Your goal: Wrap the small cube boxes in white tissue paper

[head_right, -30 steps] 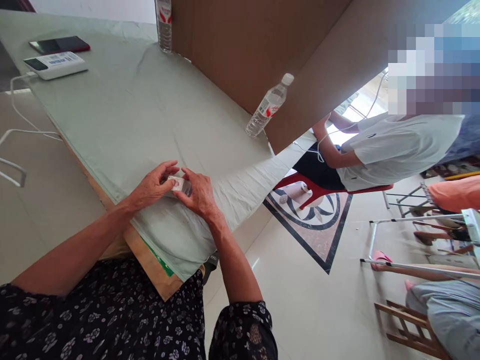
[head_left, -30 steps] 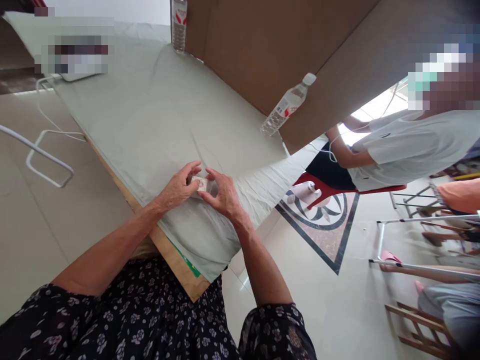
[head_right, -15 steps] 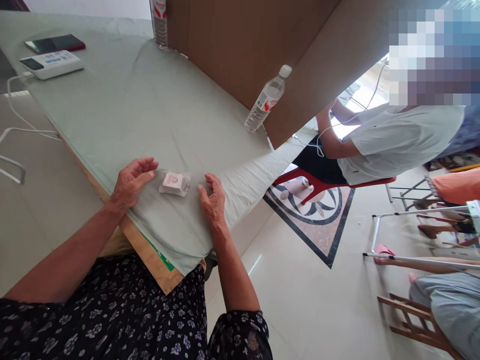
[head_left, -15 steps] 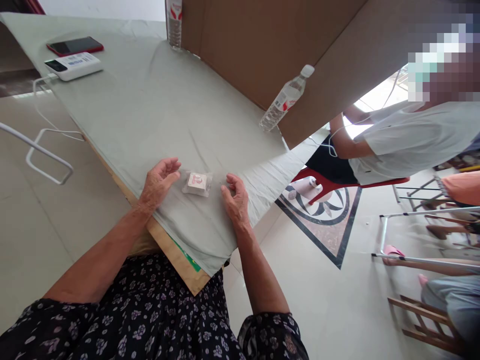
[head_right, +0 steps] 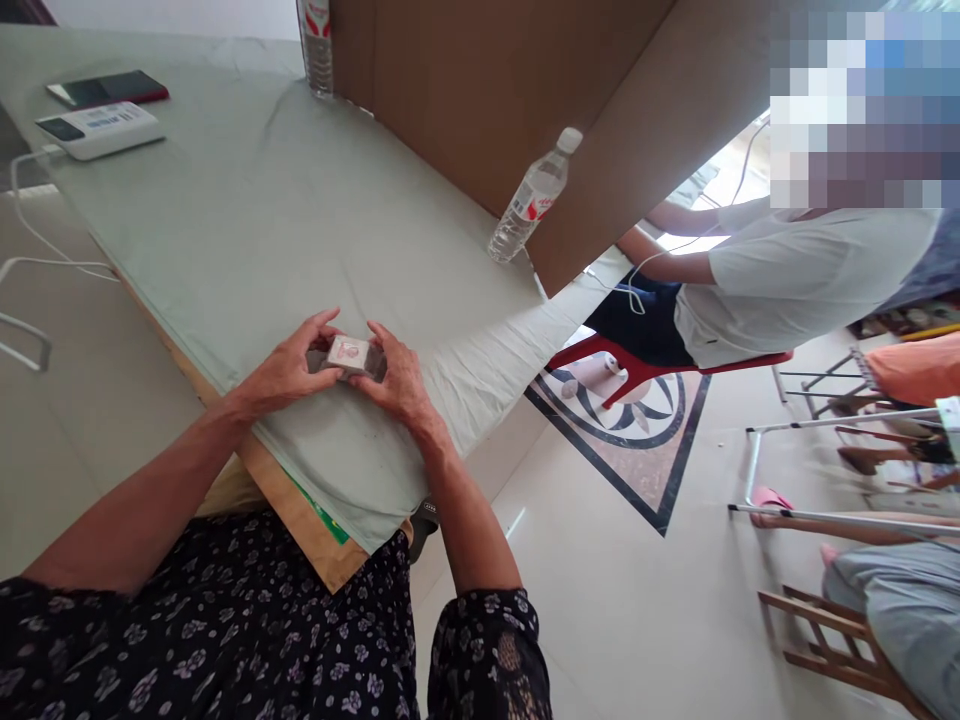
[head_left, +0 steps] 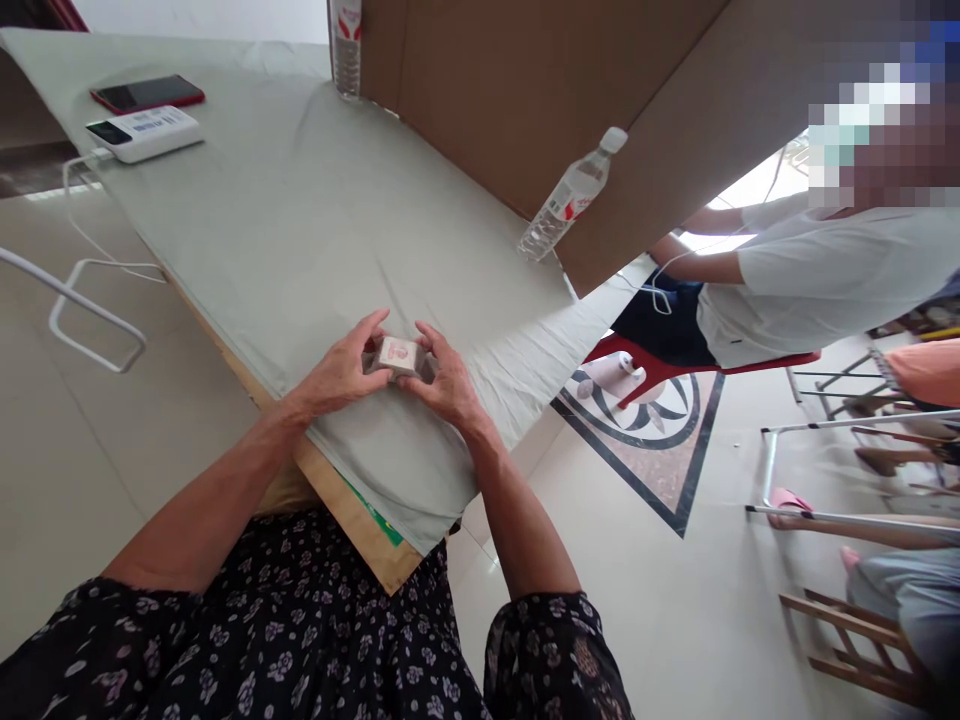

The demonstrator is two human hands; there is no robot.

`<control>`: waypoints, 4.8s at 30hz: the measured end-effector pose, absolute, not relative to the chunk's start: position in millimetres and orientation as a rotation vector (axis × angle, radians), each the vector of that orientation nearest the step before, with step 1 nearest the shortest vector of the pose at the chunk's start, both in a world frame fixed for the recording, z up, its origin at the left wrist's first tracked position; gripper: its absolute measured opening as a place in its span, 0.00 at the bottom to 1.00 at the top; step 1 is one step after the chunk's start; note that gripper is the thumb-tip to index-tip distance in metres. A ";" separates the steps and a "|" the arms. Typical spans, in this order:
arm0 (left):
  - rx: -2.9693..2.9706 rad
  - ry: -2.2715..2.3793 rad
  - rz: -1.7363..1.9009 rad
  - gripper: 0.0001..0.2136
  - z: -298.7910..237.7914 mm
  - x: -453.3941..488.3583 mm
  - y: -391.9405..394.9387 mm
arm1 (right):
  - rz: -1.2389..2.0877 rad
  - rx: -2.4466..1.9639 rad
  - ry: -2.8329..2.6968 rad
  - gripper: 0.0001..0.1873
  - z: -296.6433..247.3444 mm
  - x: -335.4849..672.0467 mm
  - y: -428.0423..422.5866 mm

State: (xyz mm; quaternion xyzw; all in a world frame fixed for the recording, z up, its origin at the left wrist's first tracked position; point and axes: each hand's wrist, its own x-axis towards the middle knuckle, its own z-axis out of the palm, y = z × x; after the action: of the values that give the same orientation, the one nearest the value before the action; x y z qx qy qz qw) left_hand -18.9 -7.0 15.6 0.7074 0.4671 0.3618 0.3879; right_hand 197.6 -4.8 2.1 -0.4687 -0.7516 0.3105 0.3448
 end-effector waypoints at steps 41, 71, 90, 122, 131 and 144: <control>1.488 1.212 1.178 0.35 -8.8 -8.4 9.5 | 0.083 -1.263 -2.246 0.12 33.0 184.4 65.7; 1.597 1.220 1.119 0.27 2.2 -4.3 6.8 | 0.482 -1.675 -1.996 0.16 54.0 186.3 21.6; 1.816 1.834 1.276 0.08 22.1 -31.1 -6.7 | 0.494 -1.982 -1.708 0.09 17.7 227.5 22.2; 1.734 1.264 0.526 0.21 44.0 -41.9 -17.7 | 1.161 -1.297 -2.173 0.16 55.2 224.3 -37.7; 2.230 1.399 0.606 0.40 13.7 -18.7 -23.1 | 0.427 -1.409 -2.191 0.29 24.3 189.7 -19.5; 2.292 1.540 0.266 0.47 15.6 -2.8 -2.5 | 0.185 -1.808 -1.552 0.28 -6.9 302.2 18.2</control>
State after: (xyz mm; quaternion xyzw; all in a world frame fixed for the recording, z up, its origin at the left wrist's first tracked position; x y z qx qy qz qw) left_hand -2.8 -2.5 15.6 0.8122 0.5459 0.0943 0.1829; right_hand 302.2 18.2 -6.9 -0.7038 -0.6040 0.0722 0.3669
